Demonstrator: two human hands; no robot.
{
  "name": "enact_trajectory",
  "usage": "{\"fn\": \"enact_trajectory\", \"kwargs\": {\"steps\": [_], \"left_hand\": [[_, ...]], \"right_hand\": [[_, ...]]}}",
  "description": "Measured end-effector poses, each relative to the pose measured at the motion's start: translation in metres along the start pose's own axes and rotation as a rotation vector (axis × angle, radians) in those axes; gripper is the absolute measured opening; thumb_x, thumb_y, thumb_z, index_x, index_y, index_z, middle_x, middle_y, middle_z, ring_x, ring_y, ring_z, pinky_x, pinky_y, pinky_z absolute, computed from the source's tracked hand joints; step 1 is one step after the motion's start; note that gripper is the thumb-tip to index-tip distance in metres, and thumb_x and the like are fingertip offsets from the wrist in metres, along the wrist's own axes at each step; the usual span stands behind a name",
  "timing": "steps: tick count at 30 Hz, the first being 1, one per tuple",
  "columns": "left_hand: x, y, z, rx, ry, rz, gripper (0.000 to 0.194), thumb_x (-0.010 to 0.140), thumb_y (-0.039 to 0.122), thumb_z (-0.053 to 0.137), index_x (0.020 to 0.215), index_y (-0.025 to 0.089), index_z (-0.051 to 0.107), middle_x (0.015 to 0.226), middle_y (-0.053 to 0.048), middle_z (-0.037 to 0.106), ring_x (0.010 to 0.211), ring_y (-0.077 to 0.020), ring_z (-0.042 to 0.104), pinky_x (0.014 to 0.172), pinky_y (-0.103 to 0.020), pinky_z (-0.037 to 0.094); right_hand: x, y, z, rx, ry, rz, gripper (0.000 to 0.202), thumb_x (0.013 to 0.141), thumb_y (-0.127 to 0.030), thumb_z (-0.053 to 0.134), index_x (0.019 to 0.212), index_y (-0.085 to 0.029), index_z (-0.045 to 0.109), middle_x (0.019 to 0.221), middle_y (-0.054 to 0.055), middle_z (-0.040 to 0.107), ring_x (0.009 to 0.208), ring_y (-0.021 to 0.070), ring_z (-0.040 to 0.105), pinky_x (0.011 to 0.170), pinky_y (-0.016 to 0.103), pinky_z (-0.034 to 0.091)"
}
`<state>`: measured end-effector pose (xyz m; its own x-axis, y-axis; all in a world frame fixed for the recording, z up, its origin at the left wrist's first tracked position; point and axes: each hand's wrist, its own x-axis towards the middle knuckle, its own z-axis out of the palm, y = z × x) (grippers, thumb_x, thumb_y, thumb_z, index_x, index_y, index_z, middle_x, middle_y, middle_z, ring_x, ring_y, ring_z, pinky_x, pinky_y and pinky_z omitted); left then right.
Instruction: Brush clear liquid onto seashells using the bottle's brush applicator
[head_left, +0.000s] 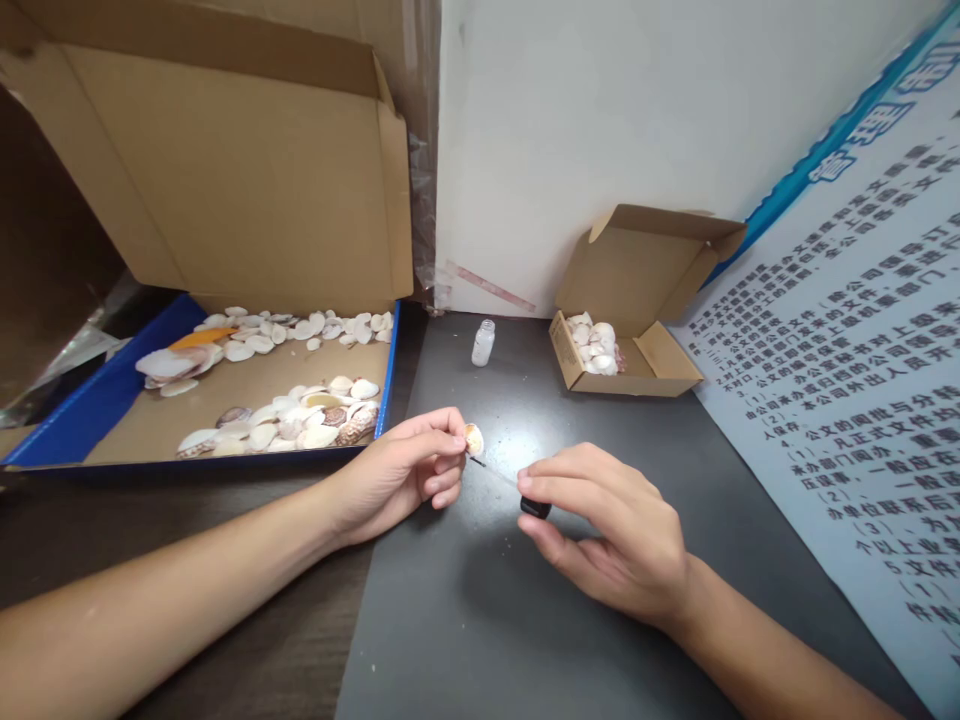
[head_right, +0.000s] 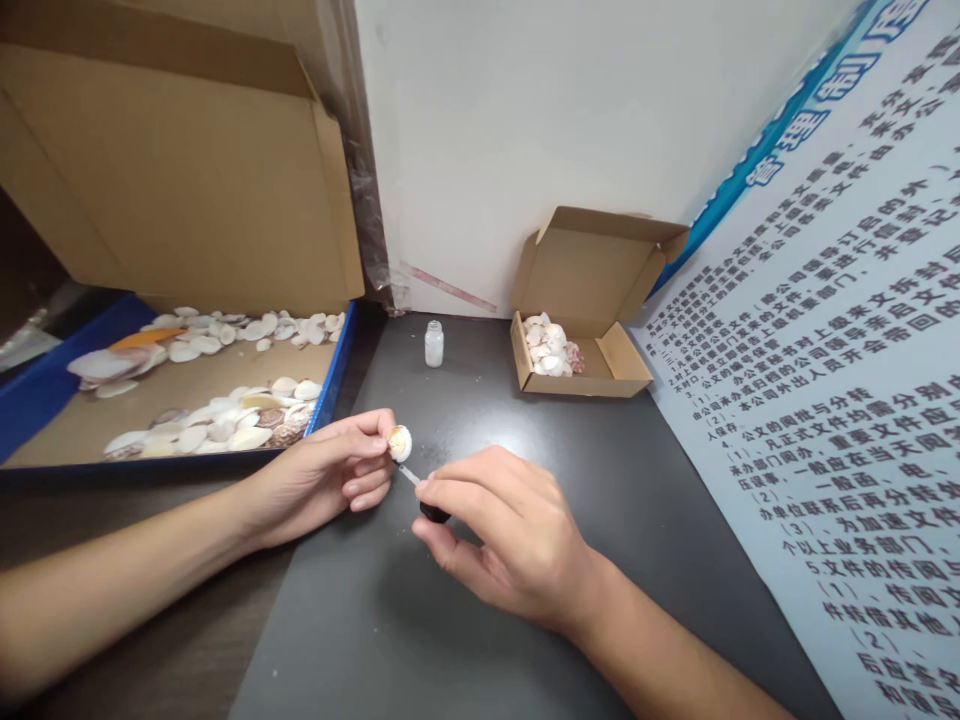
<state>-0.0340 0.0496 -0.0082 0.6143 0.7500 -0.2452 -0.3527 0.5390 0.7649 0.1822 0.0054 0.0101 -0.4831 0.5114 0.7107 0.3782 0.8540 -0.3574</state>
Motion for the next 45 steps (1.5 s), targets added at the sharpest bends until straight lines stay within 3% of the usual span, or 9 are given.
{"fn": "enact_trajectory", "kwargs": {"steps": [8,15,30,39,45], "left_hand": [[0.0001,-0.0005,-0.0007,-0.005,-0.019,-0.005,0.012,0.088,0.015,0.056,0.076,0.016,0.053,0.058,0.007,0.037,0.047,-0.0051,0.034,0.048,-0.019,0.034],[0.0007,-0.0009,-0.0006,0.004,-0.018,-0.005,0.012,0.088,0.017,0.058,0.077,0.016,0.053,0.056,0.007,0.037,0.046,-0.005,0.033,0.047,-0.018,0.034],[0.0012,0.0003,0.0006,0.056,-0.023,-0.028,0.014,0.089,0.025,0.061,0.081,0.016,0.054,0.058,0.007,0.038,0.047,-0.005,0.031,0.047,-0.019,0.034],[-0.0001,-0.0009,0.0012,0.064,-0.043,-0.028,0.012,0.088,0.023,0.061,0.081,0.017,0.053,0.058,0.007,0.041,0.048,-0.0054,0.031,0.049,-0.02,0.033],[0.0001,-0.0007,0.0007,0.065,-0.042,-0.028,0.013,0.087,0.024,0.062,0.081,0.017,0.053,0.058,0.007,0.041,0.048,-0.0056,0.031,0.049,-0.02,0.033]], "right_hand": [[-0.001,0.0004,0.0003,-0.031,-0.015,0.028,0.02,0.084,-0.007,0.068,0.103,-0.012,0.063,0.087,0.009,0.072,0.075,0.0176,0.064,0.067,0.031,0.054],[-0.0026,0.0061,0.0017,-0.103,0.018,0.164,0.019,0.089,-0.007,0.061,0.105,-0.015,0.061,0.087,0.005,0.068,0.075,0.0146,0.062,0.069,0.027,0.052],[-0.0031,0.0055,0.0014,-0.051,-0.029,0.189,0.018,0.094,-0.014,0.059,0.111,-0.013,0.063,0.089,0.009,0.069,0.075,0.0154,0.063,0.065,0.025,0.054],[-0.0022,0.0051,-0.0004,-0.174,-0.006,0.238,0.021,0.1,-0.036,0.051,0.098,-0.019,0.064,0.07,0.001,0.069,0.057,0.0126,0.064,0.053,0.022,0.049],[0.0009,0.0041,0.001,-0.246,0.012,0.25,0.023,0.1,-0.036,0.05,0.096,-0.019,0.066,0.06,-0.002,0.066,0.048,0.0115,0.061,0.05,0.02,0.049]]}}
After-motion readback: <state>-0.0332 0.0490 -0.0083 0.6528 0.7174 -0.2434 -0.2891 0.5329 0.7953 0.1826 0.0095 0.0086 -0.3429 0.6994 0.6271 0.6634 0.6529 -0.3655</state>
